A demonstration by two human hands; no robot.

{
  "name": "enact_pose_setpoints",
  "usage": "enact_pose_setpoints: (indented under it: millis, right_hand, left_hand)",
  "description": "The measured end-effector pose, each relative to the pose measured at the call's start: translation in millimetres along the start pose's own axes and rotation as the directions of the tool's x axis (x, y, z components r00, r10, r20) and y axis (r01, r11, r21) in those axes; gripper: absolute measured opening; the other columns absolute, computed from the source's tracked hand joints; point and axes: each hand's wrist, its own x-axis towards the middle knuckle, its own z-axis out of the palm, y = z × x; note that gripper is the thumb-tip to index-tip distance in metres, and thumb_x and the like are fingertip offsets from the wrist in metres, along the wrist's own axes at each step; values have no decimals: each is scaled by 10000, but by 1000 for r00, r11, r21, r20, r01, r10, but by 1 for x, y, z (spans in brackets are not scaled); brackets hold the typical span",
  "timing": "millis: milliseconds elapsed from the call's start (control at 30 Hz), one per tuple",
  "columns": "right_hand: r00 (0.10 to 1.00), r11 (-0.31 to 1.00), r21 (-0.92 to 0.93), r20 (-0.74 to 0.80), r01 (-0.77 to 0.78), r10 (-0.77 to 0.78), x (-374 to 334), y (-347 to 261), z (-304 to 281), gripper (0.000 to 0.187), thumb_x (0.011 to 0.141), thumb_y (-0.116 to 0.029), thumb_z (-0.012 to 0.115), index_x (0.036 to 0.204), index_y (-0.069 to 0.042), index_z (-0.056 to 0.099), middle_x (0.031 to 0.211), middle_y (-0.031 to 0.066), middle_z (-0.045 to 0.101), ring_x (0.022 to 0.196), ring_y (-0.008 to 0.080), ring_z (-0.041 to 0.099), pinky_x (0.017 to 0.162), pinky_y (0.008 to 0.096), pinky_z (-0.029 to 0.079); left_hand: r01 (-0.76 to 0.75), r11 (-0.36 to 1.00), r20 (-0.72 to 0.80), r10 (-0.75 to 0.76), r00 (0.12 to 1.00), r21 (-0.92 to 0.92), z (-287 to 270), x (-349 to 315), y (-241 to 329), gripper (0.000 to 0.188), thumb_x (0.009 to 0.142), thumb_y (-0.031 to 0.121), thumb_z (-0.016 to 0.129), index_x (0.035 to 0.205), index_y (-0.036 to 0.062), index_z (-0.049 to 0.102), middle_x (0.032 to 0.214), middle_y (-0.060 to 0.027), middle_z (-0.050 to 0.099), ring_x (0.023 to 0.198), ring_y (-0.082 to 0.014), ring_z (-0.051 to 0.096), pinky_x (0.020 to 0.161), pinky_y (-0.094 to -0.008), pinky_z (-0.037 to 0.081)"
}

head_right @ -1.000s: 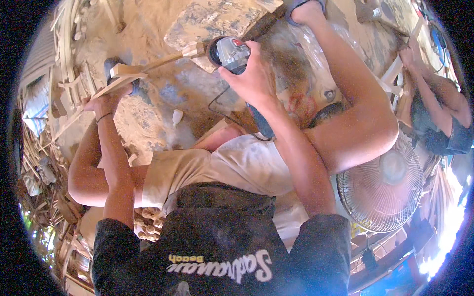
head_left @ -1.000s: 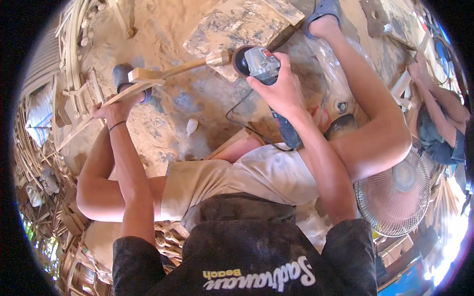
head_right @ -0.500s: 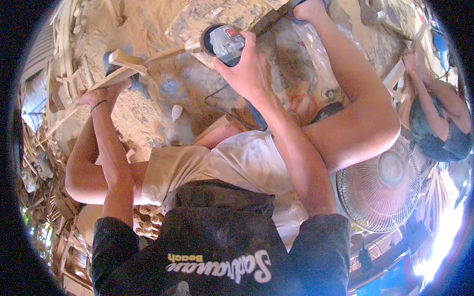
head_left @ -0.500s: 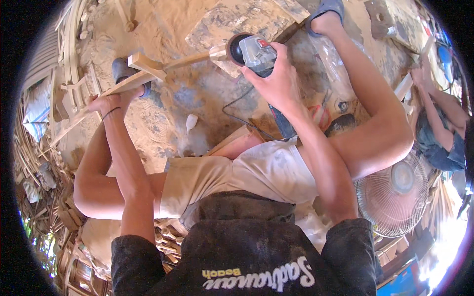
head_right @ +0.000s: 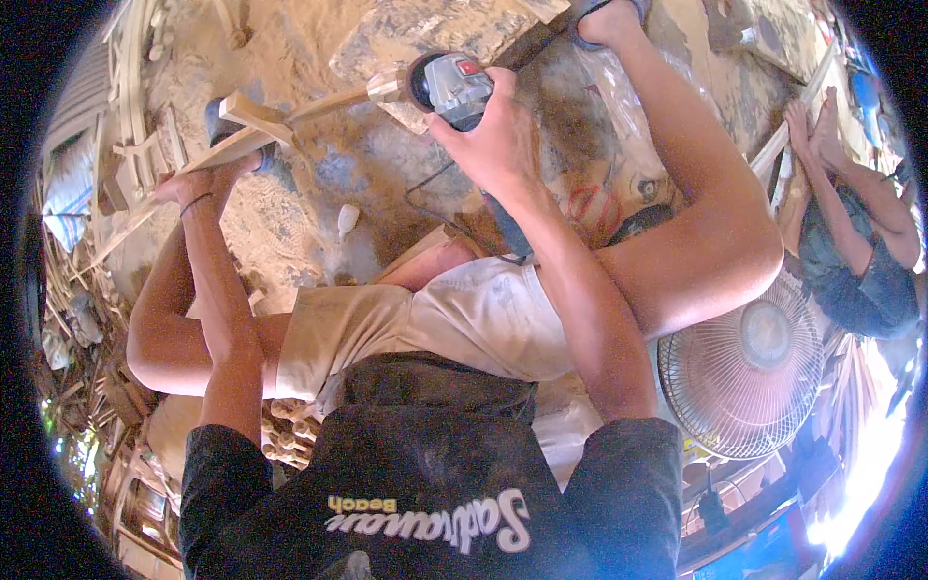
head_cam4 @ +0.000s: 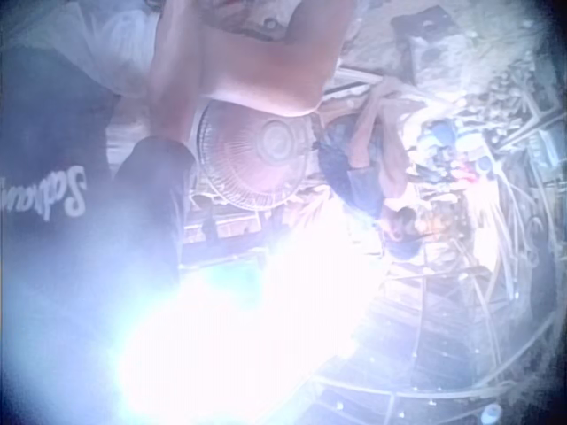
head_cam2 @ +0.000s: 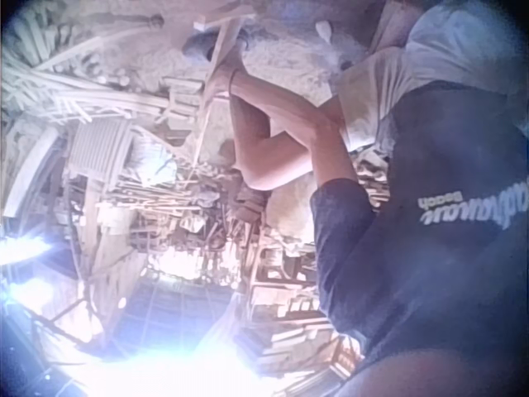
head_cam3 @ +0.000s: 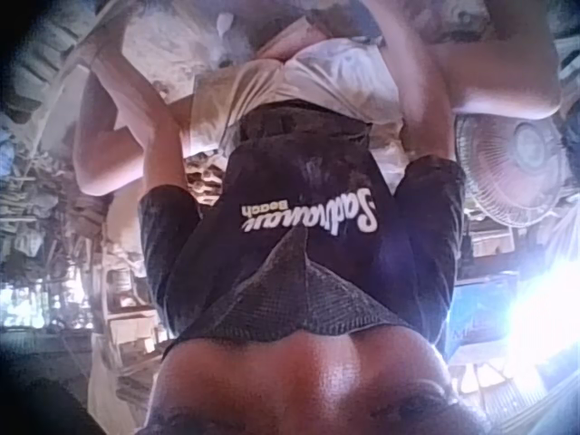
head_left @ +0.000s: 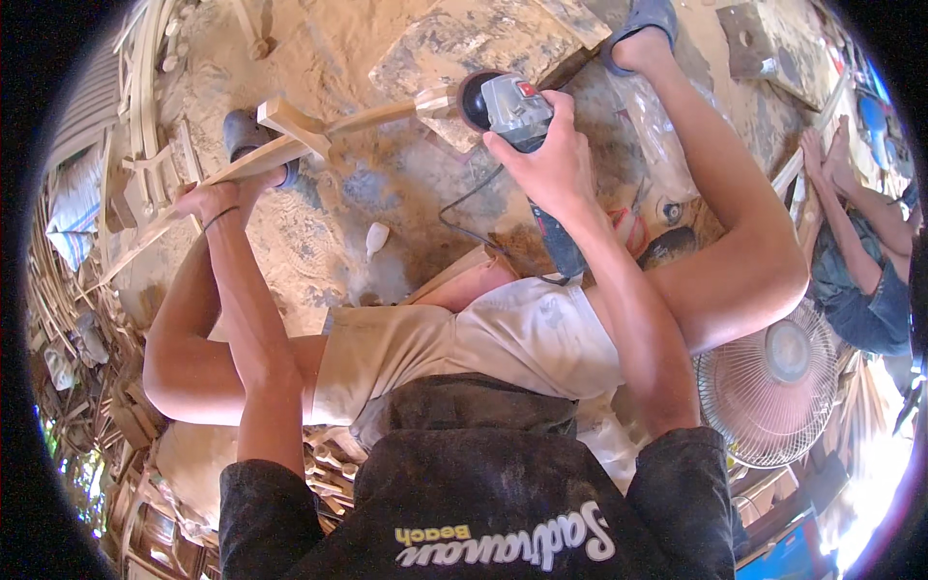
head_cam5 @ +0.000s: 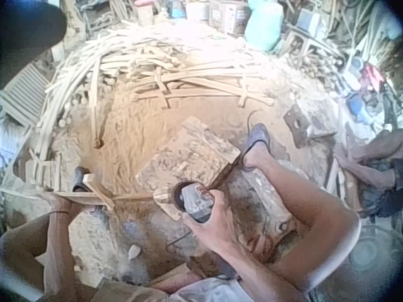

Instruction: The person applies glue to wooden sword components and uses a handheld power sander to smooth the edges and surfaces of the wood.

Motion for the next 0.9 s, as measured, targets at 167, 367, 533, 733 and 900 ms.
enact_pose_setpoints:
  millis: [167,367,533,733,900]
  right_hand:
    - [998,998,32,-9,61,-60,3,9,10,852,792,-424,913,1412,-33,479,1124,297,746,1056,455,744,914,509,581]
    - [997,995,-71,22,-66,68,1,4,-2,835,781,-422,898,1380,-13,485,1103,296,742,1044,468,734,902,522,577]
    - [998,998,-21,-14,-58,57,5,4,-5,851,773,-426,906,1376,1,485,1113,304,738,1047,467,734,910,511,580]
    - [999,999,40,38,-12,11,9,7,2,867,783,-461,901,1388,6,492,1169,312,731,1102,452,728,960,497,567]
    - [995,993,-77,49,-85,89,6,10,-6,851,769,-424,901,1375,4,485,1129,303,738,1062,459,735,932,510,580]
  left_hand:
    - [12,1000,7,-12,1000,14,2,5,-3,489,711,499,491,997,103,494,1239,-164,488,1145,-319,474,915,-556,423]
    - [8,1000,5,-8,1000,22,0,9,3,455,699,476,500,962,105,490,1177,-153,500,1084,-301,490,877,-525,437]
    - [11,999,4,-11,1000,30,0,15,2,426,689,457,507,932,107,487,1125,-144,509,1033,-286,503,846,-500,448]
    - [9,999,2,-9,1000,48,-3,22,3,393,677,434,516,897,110,484,1062,-133,521,972,-268,518,808,-469,461]
    - [-5,998,17,4,1000,60,-7,35,8,366,667,415,524,868,112,481,1011,-124,531,921,-253,531,777,-443,472]
